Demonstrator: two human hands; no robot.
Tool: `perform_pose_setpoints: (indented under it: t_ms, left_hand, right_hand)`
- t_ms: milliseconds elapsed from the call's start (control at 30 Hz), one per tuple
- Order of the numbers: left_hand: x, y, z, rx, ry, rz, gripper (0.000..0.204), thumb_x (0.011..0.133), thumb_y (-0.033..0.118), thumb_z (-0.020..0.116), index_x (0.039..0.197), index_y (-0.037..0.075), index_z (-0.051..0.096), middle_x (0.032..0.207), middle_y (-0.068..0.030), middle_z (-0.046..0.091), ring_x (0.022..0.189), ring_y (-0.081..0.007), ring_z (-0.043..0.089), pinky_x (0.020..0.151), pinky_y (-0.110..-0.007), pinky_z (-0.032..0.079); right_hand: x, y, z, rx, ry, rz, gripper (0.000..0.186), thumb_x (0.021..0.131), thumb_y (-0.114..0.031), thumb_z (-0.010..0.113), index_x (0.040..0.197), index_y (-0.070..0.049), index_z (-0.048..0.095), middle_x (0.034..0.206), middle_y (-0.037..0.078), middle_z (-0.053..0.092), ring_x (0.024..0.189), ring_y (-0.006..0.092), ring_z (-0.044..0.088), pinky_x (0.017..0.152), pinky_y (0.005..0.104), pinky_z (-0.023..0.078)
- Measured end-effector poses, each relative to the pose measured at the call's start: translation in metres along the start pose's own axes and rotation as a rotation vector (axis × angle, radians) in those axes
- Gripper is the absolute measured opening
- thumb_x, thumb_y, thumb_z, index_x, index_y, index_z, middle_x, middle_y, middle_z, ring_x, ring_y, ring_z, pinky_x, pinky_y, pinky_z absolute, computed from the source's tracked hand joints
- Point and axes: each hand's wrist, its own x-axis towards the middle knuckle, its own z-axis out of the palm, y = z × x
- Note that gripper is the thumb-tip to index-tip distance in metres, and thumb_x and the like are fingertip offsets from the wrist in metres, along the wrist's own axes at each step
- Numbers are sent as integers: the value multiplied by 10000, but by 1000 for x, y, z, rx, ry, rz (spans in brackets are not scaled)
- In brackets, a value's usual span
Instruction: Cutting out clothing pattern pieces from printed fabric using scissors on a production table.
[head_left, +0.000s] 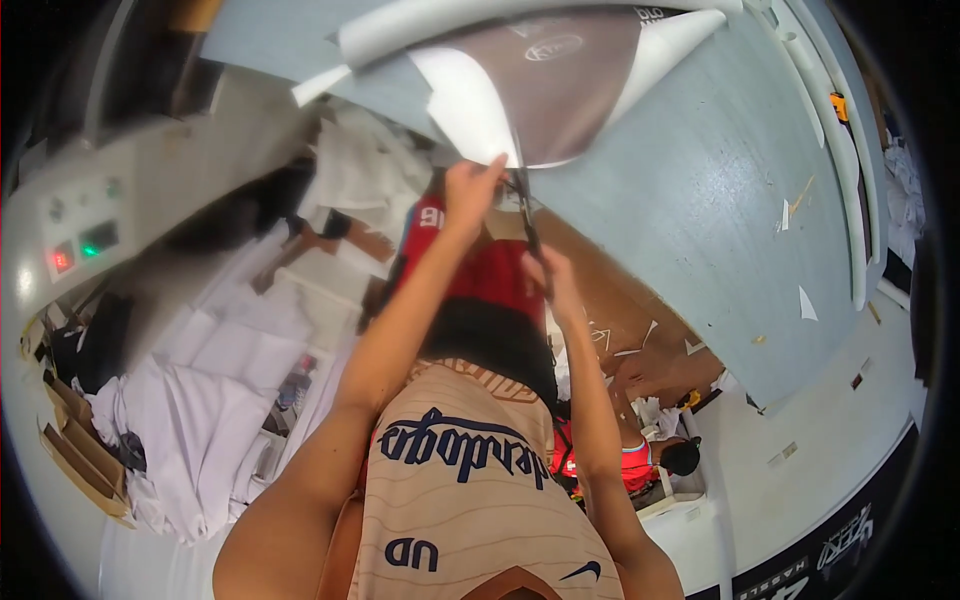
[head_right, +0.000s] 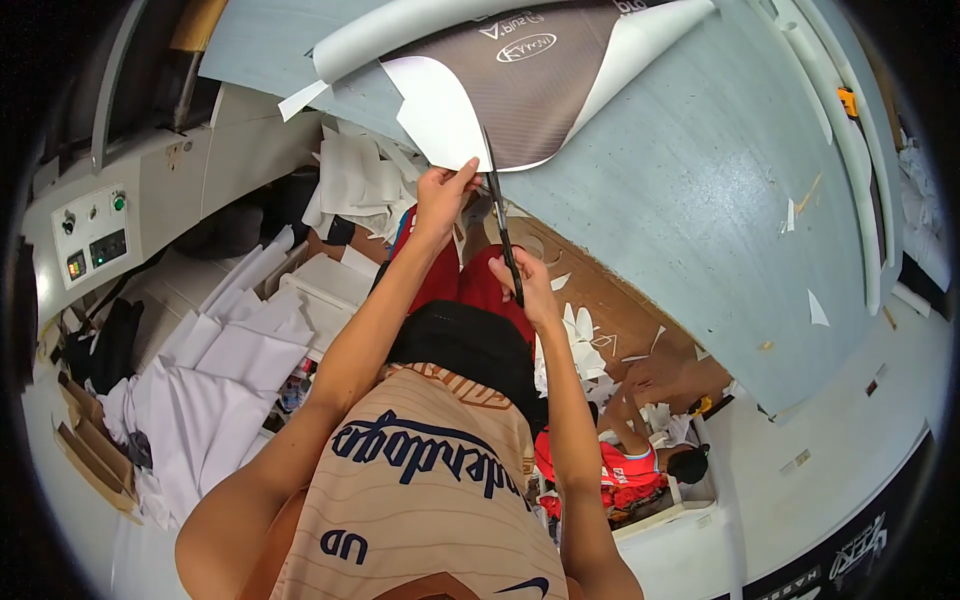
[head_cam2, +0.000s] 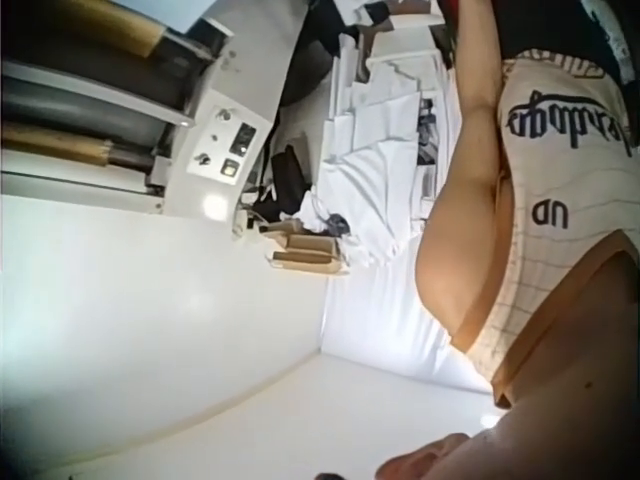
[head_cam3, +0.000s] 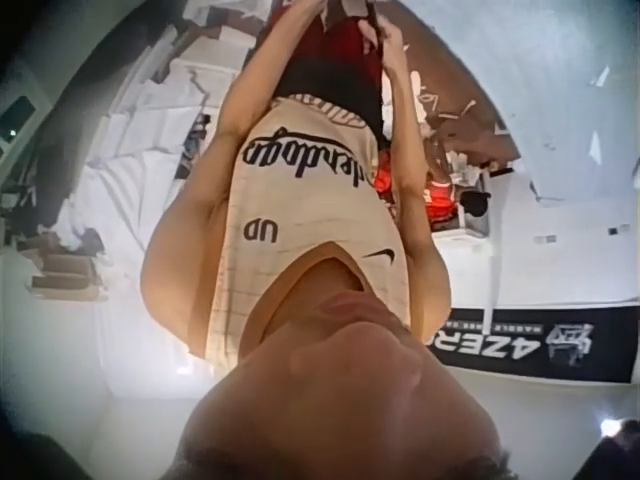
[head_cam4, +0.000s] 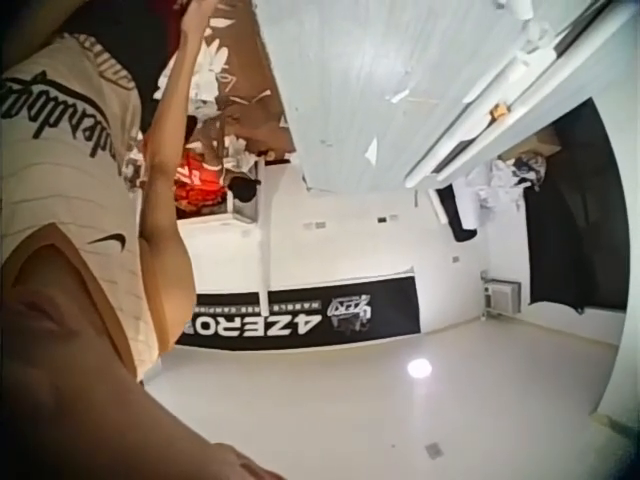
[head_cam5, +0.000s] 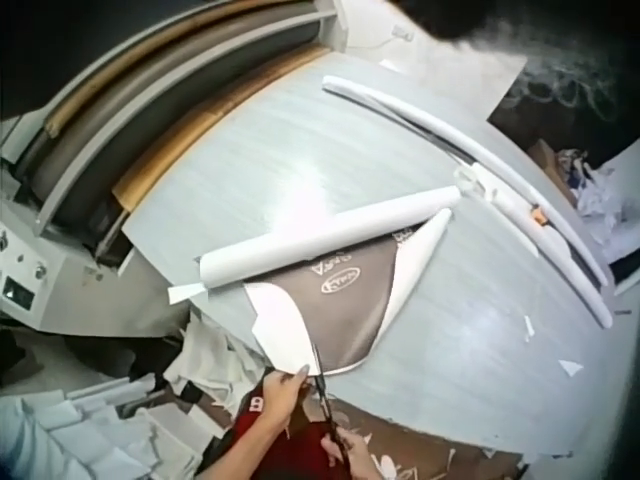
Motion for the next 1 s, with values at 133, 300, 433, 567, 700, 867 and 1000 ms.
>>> perform_pose_setpoints:
  t_ms: [133, 300, 433, 567, 700, 867, 1000]
  left_hand:
    - [-4, 6, 2, 44, 8, -26, 215, 946, 191, 740, 978, -21, 722, 870, -66, 725, 765, -111, 662, 729, -251, 518]
    - [0, 10, -1, 57, -9, -53, 230, 948, 193, 737, 967, -36, 720, 868, -78, 730, 743, -104, 645, 705, -255, 523]
    - [4, 13, -3, 85, -8, -83, 232, 944, 191, 741, 964, -39, 721, 870, -82, 734, 732, -105, 637, 700, -252, 521]
    - [3, 13, -6, 108, -27, -99, 228, 936, 195, 749, 941, -31, 727, 868, -84, 736, 724, -111, 636, 702, -251, 517]
    - [4, 10, -11, 33, -61, -102, 247, 926, 213, 763, 922, -32, 732, 861, -83, 737, 722, -111, 639, 713, -257, 516]
    - [1, 8, -8, 72, -57, -109, 271, 919, 230, 773, 925, -38, 736, 859, -84, 737, 716, -108, 636, 716, -256, 511]
    - [-2, 11, -14, 148, -21, -150, 248, 902, 221, 782, 916, -23, 738, 842, -88, 728, 729, -136, 647, 716, -277, 511]
  right_hand:
    - [3, -4, -5, -27, 26, 54, 283, 934, -254, 766, 787, -109, 572, 591, -70, 496, 488, 24, 449, 447, 206, 365]
    - [3, -20, -4, -100, 51, 86, 293, 912, -259, 793, 775, -100, 589, 567, -69, 497, 459, 18, 434, 417, 203, 340]
    - [12, -23, -9, -93, 55, 83, 296, 901, -263, 805, 771, -90, 604, 567, -67, 504, 456, 19, 440, 418, 198, 339]
    - [26, -40, -8, -118, 37, 65, 303, 903, -270, 802, 763, -91, 602, 566, -66, 508, 453, 23, 443, 417, 200, 336]
    - [44, -58, -7, -142, 15, 95, 314, 898, -294, 804, 760, -88, 611, 558, -60, 510, 449, 28, 449, 416, 208, 336]
    - [58, -70, -9, -121, -20, 107, 328, 883, -316, 816, 771, -76, 623, 546, -55, 506, 436, 31, 443, 412, 208, 332]
    - [68, -73, -9, -197, -15, 75, 353, 873, -328, 827, 744, -70, 624, 541, -58, 495, 430, 30, 431, 406, 207, 327]
